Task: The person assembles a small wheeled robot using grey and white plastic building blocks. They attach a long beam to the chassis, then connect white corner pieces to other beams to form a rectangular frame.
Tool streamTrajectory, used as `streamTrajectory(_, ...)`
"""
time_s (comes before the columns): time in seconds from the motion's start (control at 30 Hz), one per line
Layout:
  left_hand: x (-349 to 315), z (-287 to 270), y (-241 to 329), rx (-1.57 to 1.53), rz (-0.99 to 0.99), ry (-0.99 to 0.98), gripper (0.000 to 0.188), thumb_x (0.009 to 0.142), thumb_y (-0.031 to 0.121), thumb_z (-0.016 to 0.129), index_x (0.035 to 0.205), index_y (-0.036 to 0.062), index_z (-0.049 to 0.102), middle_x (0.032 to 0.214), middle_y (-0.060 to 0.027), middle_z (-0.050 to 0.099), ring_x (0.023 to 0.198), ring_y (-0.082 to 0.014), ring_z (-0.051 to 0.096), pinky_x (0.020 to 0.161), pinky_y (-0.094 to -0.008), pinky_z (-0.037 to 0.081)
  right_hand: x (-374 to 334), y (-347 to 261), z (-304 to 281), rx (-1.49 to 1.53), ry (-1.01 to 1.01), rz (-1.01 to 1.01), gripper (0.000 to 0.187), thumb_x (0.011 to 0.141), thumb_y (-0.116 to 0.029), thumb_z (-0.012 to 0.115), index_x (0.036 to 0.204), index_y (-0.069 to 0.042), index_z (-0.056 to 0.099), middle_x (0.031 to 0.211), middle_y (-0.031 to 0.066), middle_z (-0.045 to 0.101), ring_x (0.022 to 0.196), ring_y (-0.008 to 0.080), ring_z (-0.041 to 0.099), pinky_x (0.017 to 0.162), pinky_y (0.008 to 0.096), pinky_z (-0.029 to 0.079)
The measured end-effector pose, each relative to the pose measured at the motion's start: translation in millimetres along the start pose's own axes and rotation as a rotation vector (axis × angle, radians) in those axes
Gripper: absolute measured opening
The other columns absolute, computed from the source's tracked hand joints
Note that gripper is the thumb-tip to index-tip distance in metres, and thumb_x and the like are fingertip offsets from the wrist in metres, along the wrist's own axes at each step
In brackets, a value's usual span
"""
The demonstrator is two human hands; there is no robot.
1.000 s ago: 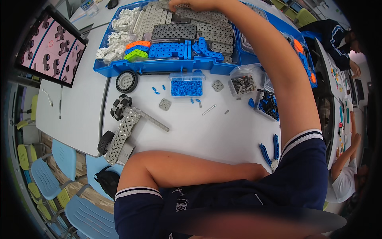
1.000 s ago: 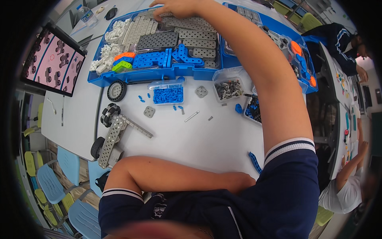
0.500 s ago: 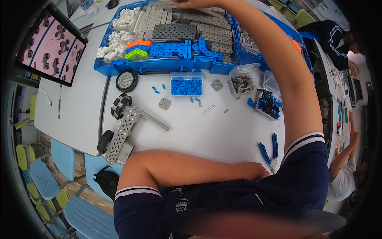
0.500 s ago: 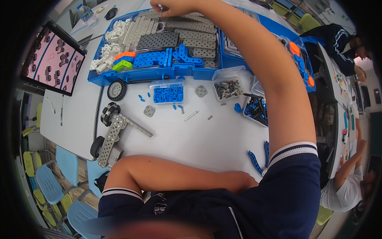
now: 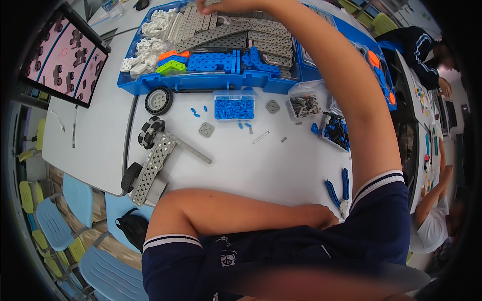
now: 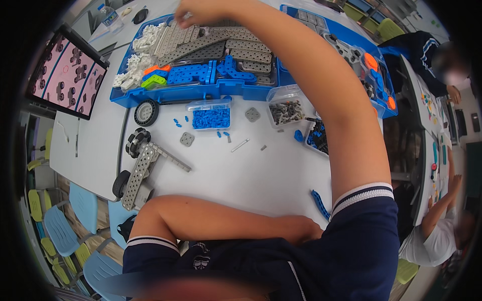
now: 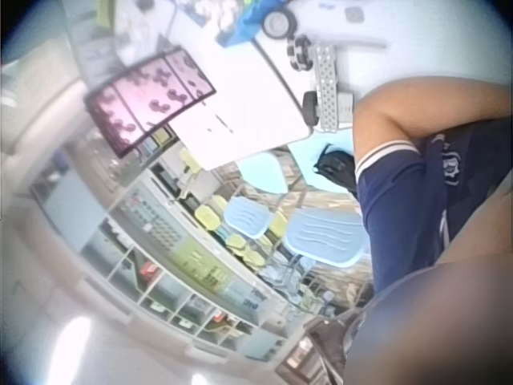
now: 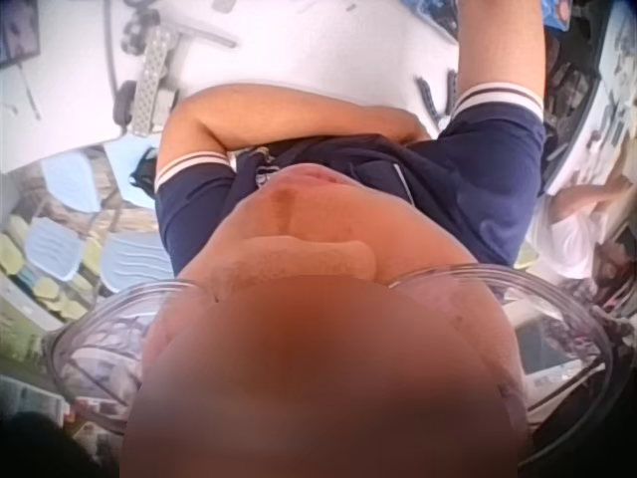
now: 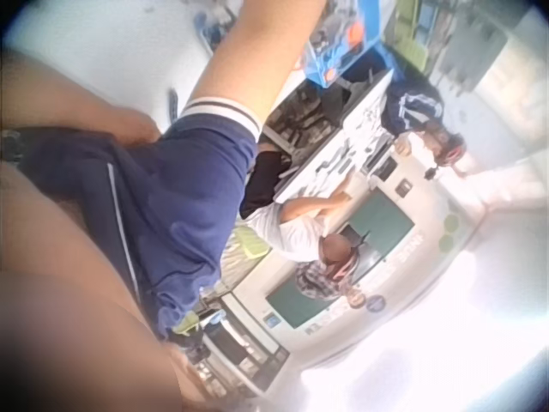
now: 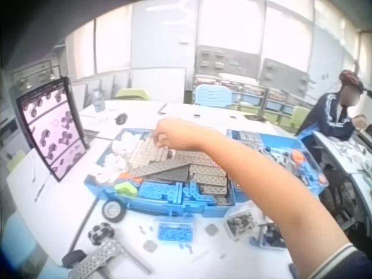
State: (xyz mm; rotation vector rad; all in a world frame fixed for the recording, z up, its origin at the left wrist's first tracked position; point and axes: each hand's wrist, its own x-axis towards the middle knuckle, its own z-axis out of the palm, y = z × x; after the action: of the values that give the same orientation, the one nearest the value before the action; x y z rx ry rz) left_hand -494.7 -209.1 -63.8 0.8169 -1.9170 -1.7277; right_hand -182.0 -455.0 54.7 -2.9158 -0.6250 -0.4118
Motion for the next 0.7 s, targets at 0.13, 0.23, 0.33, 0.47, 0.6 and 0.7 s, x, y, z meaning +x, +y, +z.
streamTrajectory(0.13, -3.4, -3.6, 4.6, -0.009, 0.003, 0.006, 0.035, 0.082, 0.026, 0.070, 0.112, 0.0092, 0.070, 0.112, -0.0217, 0.071, 0.108, -0.0411, 0.066, 0.092, -0.0430, 0.052, -22.5, 46.1, 12.7, -0.214, -0.105, -0.020, 0.017, 0.085, -0.017, 0.070, 0.101, -0.013, 0.077, 0.113, 0.0170, 0.069, 0.107, 0.0359, 0.063, 0.094, 0.0480, 0.049)
streamTrajectory(0.23, -6.8, -6.1, 8.3, -0.017, 0.000, 0.019, 0.032, 0.081, 0.026, 0.071, 0.106, 0.0058, 0.072, 0.110, -0.0226, 0.071, 0.106, -0.0416, 0.066, 0.090, -0.0430, 0.052, -33.9, 55.5, 26.6, -0.225, -0.059, -0.013, 0.020, 0.086, -0.013, 0.068, 0.102, -0.020, 0.077, 0.133, 0.0146, 0.060, 0.124, 0.0371, 0.053, 0.104, 0.0520, 0.042)
streamTrajectory(0.33, -6.8, -7.0, 10.3, -0.014, -0.015, 0.013, 0.030, 0.080, 0.025, 0.071, 0.102, 0.0041, 0.072, 0.108, -0.0230, 0.071, 0.105, -0.0414, 0.067, 0.090, -0.0429, 0.052, -37.8, 54.2, 30.6, -0.184, -0.099, 0.003, 0.029, 0.087, -0.008, 0.064, 0.108, -0.025, 0.075, 0.147, 0.0130, 0.050, 0.135, 0.0391, 0.043, 0.111, 0.0553, 0.035)
streamTrajectory(0.47, -5.7, -4.4, 7.0, -0.052, 0.043, 0.038, 0.030, 0.079, 0.026, 0.071, 0.100, 0.0044, 0.072, 0.107, -0.0228, 0.071, 0.105, -0.0409, 0.067, 0.091, -0.0425, 0.052, -41.6, 50.5, 26.2, -0.224, -0.182, 0.067, 0.041, 0.086, -0.005, 0.060, 0.118, -0.029, 0.070, 0.152, 0.0129, 0.045, 0.138, 0.0406, 0.040, 0.114, 0.0568, 0.032)
streamTrajectory(0.6, -4.8, -0.4, -0.3, -0.047, 0.075, 0.052, 0.031, 0.080, 0.027, 0.070, 0.101, 0.0045, 0.072, 0.108, -0.0219, 0.071, 0.106, -0.0407, 0.066, 0.092, -0.0424, 0.052, -44.1, 47.8, 23.3, -0.284, -0.176, 0.088, 0.049, 0.082, -0.001, 0.056, 0.121, -0.029, 0.068, 0.154, 0.0135, 0.043, 0.138, 0.0416, 0.039, 0.115, 0.0569, 0.031)
streamTrajectory(0.7, -1.0, 2.3, -3.8, -0.008, 0.116, 0.054, 0.032, 0.082, 0.028, 0.068, 0.104, 0.0050, 0.070, 0.108, -0.0218, 0.071, 0.106, -0.0404, 0.067, 0.092, -0.0427, 0.052, -40.8, 46.9, 18.0, -0.275, -0.146, 0.016, 0.050, 0.082, 0.001, 0.053, 0.120, -0.028, 0.068, 0.157, 0.0135, 0.041, 0.138, 0.0417, 0.039, 0.115, 0.0566, 0.031)
